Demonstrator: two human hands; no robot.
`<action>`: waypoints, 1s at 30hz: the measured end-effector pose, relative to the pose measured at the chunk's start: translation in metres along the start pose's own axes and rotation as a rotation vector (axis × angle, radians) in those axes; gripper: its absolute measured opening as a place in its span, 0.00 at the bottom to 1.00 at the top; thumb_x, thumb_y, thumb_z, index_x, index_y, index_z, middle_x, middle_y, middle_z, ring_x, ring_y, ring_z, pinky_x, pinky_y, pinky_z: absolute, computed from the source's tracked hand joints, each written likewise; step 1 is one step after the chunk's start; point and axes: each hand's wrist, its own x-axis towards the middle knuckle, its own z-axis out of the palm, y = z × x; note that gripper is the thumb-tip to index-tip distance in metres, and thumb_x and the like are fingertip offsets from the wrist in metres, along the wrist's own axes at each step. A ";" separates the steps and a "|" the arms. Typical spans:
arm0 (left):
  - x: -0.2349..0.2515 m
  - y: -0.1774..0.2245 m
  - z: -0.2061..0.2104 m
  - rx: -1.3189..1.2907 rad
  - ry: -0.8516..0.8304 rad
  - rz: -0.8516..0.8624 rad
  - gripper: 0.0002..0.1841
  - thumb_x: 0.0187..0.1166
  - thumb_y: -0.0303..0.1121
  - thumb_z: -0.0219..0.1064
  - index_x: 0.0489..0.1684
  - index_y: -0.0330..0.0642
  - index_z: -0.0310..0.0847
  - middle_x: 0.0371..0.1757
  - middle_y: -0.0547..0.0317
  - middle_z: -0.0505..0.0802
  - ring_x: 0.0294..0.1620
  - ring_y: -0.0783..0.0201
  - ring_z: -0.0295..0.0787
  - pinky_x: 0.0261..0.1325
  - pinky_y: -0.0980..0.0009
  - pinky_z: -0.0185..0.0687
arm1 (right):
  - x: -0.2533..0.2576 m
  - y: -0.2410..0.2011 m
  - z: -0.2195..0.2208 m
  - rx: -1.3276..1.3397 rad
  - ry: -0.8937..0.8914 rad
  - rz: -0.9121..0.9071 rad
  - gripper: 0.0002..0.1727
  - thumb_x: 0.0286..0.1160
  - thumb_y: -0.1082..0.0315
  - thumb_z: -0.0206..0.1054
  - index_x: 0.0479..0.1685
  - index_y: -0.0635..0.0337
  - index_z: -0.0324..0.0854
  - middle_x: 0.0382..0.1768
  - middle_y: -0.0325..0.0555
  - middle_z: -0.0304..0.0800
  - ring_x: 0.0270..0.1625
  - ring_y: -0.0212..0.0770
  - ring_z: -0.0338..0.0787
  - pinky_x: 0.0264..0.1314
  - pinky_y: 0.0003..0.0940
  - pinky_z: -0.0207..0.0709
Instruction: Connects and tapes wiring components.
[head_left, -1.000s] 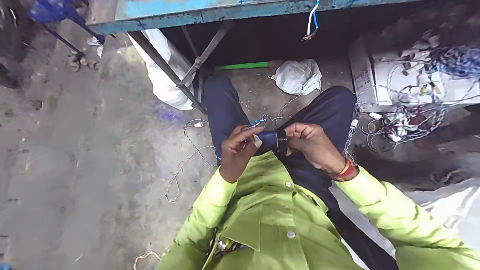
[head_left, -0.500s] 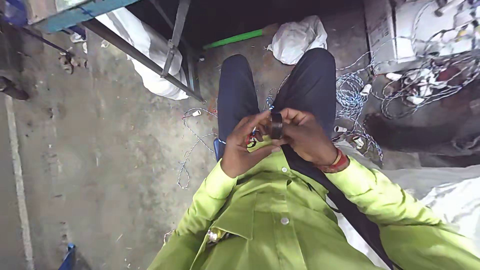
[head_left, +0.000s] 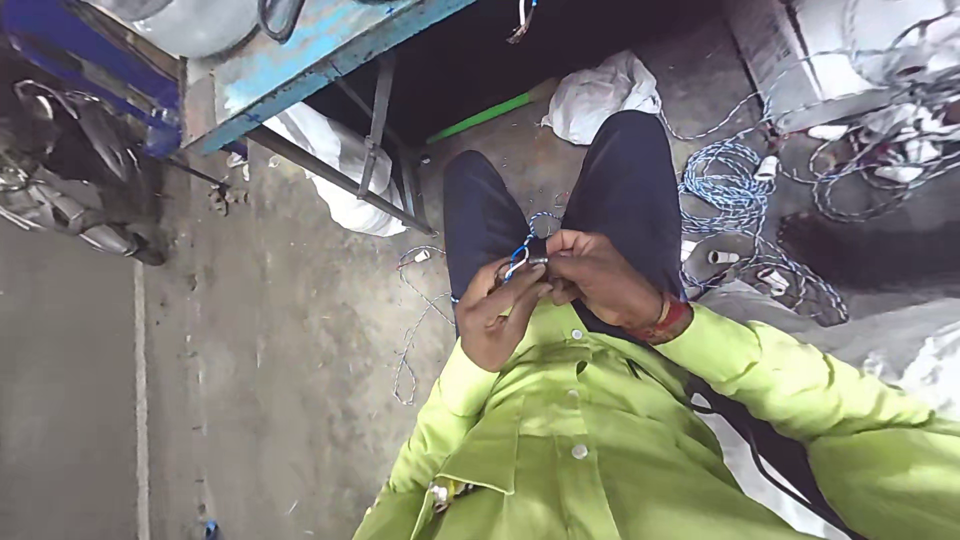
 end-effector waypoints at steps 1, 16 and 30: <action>-0.001 -0.001 0.001 0.054 0.017 0.030 0.09 0.73 0.26 0.78 0.48 0.35 0.94 0.53 0.47 0.92 0.48 0.67 0.90 0.52 0.74 0.90 | 0.000 0.002 0.002 0.001 0.003 0.011 0.03 0.78 0.77 0.64 0.41 0.60 0.77 0.21 0.41 0.84 0.17 0.29 0.81 0.18 0.22 0.78; 0.000 -0.009 -0.006 -0.061 -0.019 -0.011 0.17 0.91 0.35 0.56 0.54 0.31 0.88 0.50 0.53 0.89 0.40 0.72 0.85 0.43 0.75 0.85 | -0.004 0.012 0.001 0.032 -0.075 0.042 0.04 0.79 0.72 0.62 0.37 0.55 0.77 0.22 0.38 0.82 0.17 0.27 0.78 0.18 0.21 0.75; -0.010 -0.013 -0.001 0.313 0.049 0.266 0.06 0.79 0.26 0.72 0.46 0.35 0.92 0.53 0.41 0.88 0.52 0.60 0.88 0.58 0.71 0.87 | 0.001 0.009 0.006 0.086 0.002 0.114 0.08 0.83 0.75 0.57 0.33 0.56 0.75 0.21 0.37 0.82 0.16 0.25 0.77 0.17 0.18 0.72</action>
